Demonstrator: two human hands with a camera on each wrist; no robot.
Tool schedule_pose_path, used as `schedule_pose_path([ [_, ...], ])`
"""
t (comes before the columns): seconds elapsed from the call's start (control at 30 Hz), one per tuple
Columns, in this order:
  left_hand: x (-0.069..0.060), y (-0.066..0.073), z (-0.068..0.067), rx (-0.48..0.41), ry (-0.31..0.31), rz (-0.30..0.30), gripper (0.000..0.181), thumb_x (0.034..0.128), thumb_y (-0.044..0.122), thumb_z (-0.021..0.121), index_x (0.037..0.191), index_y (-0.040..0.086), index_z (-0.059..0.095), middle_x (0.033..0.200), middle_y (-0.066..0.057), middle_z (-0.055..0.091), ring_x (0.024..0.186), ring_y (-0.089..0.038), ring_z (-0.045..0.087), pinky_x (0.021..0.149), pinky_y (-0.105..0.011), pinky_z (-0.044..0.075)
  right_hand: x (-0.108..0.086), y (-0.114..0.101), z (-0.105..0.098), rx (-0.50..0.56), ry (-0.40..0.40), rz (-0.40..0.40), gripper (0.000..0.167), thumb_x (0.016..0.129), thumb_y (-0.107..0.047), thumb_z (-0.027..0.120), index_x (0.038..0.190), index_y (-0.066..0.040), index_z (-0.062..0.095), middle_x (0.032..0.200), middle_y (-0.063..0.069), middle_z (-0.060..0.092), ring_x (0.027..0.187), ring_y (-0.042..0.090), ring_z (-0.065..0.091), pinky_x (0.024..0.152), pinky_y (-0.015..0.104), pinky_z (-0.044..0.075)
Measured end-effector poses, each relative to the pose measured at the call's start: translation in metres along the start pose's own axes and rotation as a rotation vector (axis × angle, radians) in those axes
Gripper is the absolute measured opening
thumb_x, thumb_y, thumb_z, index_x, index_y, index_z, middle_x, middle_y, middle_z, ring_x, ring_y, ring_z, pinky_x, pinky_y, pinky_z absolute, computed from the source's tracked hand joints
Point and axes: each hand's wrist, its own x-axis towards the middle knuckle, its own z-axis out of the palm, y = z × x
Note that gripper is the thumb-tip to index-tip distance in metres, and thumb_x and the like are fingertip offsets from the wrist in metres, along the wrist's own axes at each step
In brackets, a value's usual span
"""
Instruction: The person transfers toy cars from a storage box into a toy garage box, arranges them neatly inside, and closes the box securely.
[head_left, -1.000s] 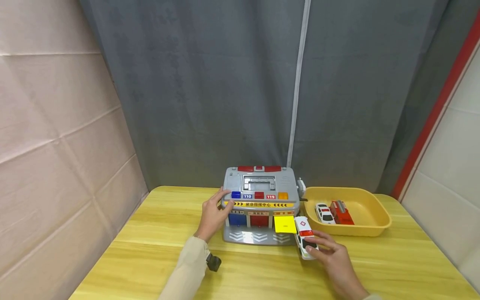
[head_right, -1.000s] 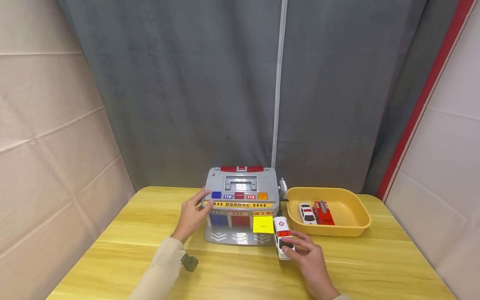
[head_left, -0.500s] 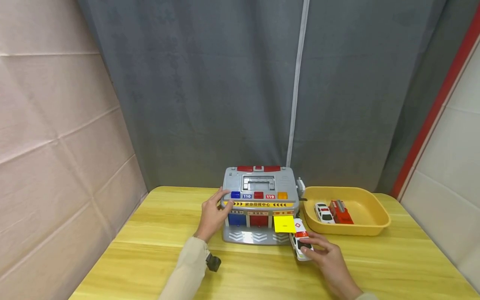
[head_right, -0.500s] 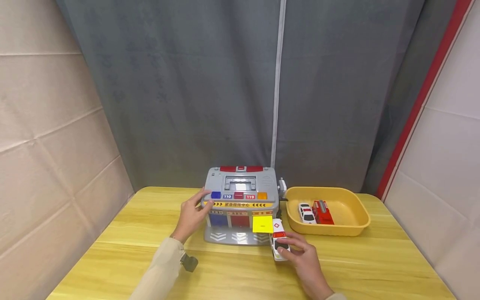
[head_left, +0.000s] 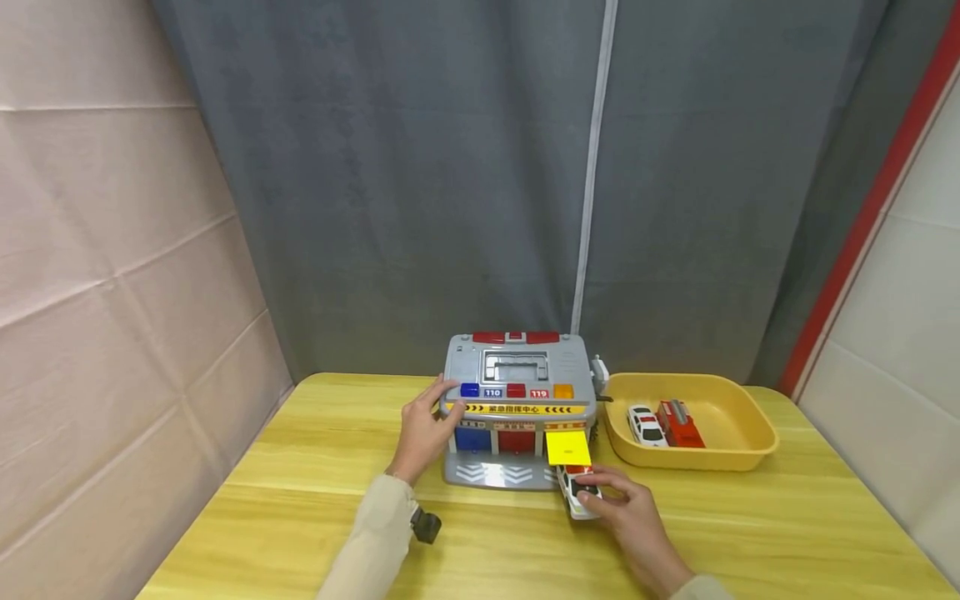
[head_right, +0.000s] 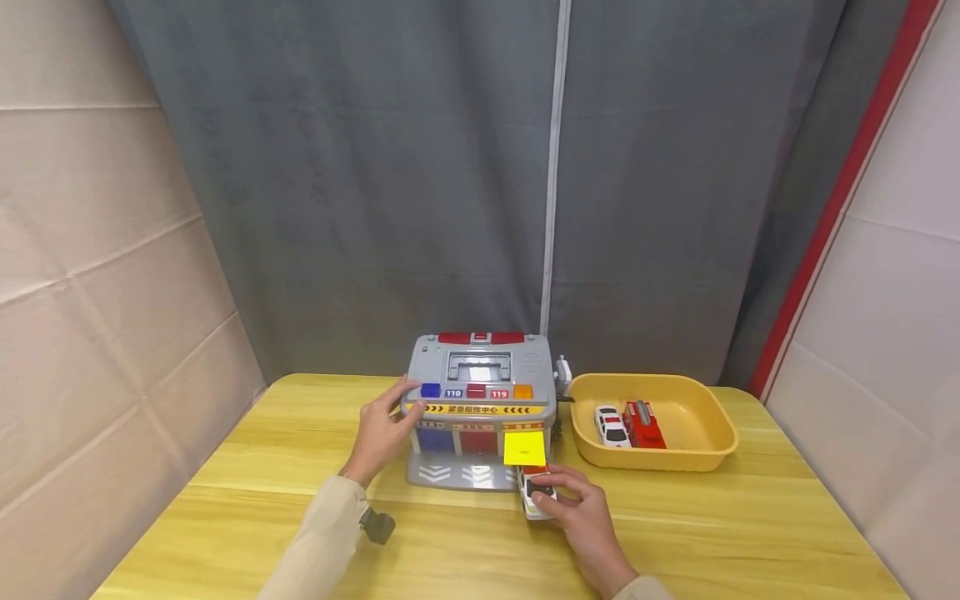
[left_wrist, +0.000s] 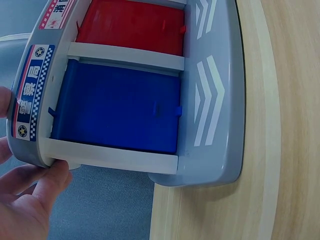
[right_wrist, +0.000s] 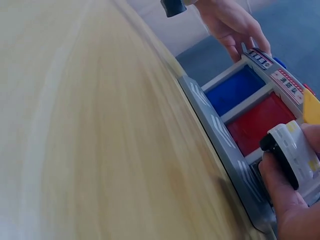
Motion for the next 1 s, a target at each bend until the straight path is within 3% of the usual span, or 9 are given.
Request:
schedule_pose_path([
  [0.07,0.0,0.0,0.0,0.0,0.001,0.004,0.039,0.0938,0.029,0.068,0.13,0.017,0.066,0.157,-0.016,0.044,0.143,-0.039,0.046,0.102,-0.047,0.056,0.001,0.0,0.004,0.007,0.007,0.006,0.034,0.085,0.0,0.073,0.118,0.006,0.069,0.15,0.022,0.043,0.123,0.028,0.055,0.083,0.022,0.063],
  [0.27,0.0,0.0,-0.001,-0.002,0.009,0.025,0.036,0.0942,0.027,0.068,0.129,0.016,0.067,0.156,-0.016,0.046,0.141,-0.039,0.049,0.1,-0.047,0.057,0.005,-0.003,0.015,0.047,0.024,-0.002,0.033,0.086,0.0,0.072,0.117,0.009,0.068,0.142,0.02,0.049,0.1,0.019,0.065,0.08,0.022,0.063],
  [0.33,0.0,0.001,-0.001,-0.004,0.004,0.025,0.036,0.0943,0.027,0.067,0.129,0.015,0.066,0.156,-0.017,0.045,0.141,-0.04,0.049,0.1,-0.047,0.057,0.007,-0.002,0.017,0.036,0.031,-0.006,0.034,0.086,0.0,0.072,0.119,0.008,0.067,0.142,0.02,0.05,0.1,0.018,0.066,0.08,0.022,0.063],
  [0.43,0.0,0.001,-0.001,-0.006,-0.002,0.022,0.037,0.0944,0.027,0.067,0.129,0.016,0.066,0.156,-0.017,0.044,0.141,-0.04,0.048,0.1,-0.047,0.057,0.009,-0.001,0.019,0.017,0.04,-0.008,0.042,0.087,-0.002,0.073,0.127,0.006,0.063,0.144,0.02,0.05,0.104,0.02,0.067,0.081,0.022,0.063],
  [0.53,0.0,0.002,-0.002,-0.008,-0.002,0.025,0.037,0.0947,0.027,0.067,0.129,0.015,0.066,0.156,-0.018,0.044,0.141,-0.041,0.048,0.1,-0.048,0.057,0.011,-0.001,0.019,-0.004,0.02,-0.016,0.056,0.088,-0.005,0.072,0.139,0.005,0.053,0.152,0.026,0.041,0.119,0.037,0.063,0.086,0.025,0.063],
  [0.67,0.0,0.003,-0.002,-0.013,-0.002,0.028,0.037,0.0947,0.027,0.067,0.129,0.015,0.066,0.157,-0.018,0.044,0.141,-0.041,0.048,0.1,-0.048,0.057,0.012,-0.001,0.018,-0.021,-0.03,-0.041,0.066,0.087,-0.003,0.071,0.147,0.005,0.044,0.159,0.029,0.029,0.14,0.052,0.042,0.098,0.031,0.06],
  [0.9,-0.001,0.002,-0.002,-0.016,0.0,0.023,0.036,0.0944,0.027,0.067,0.128,0.015,0.066,0.156,-0.018,0.044,0.141,-0.04,0.048,0.101,-0.049,0.057,0.013,-0.002,0.018,-0.016,-0.059,-0.056,0.069,0.083,0.008,0.066,0.147,0.008,0.04,0.159,0.031,0.027,0.142,0.054,0.037,0.106,0.038,0.054],
  [1.0,-0.001,0.002,-0.001,-0.016,0.005,0.017,0.037,0.0942,0.028,0.068,0.129,0.015,0.067,0.156,-0.018,0.044,0.141,-0.04,0.048,0.101,-0.048,0.056,0.014,-0.001,0.02,-0.004,-0.027,-0.037,0.051,0.083,0.008,0.067,0.132,0.008,0.051,0.152,0.033,0.037,0.137,0.051,0.047,0.101,0.036,0.058],
])
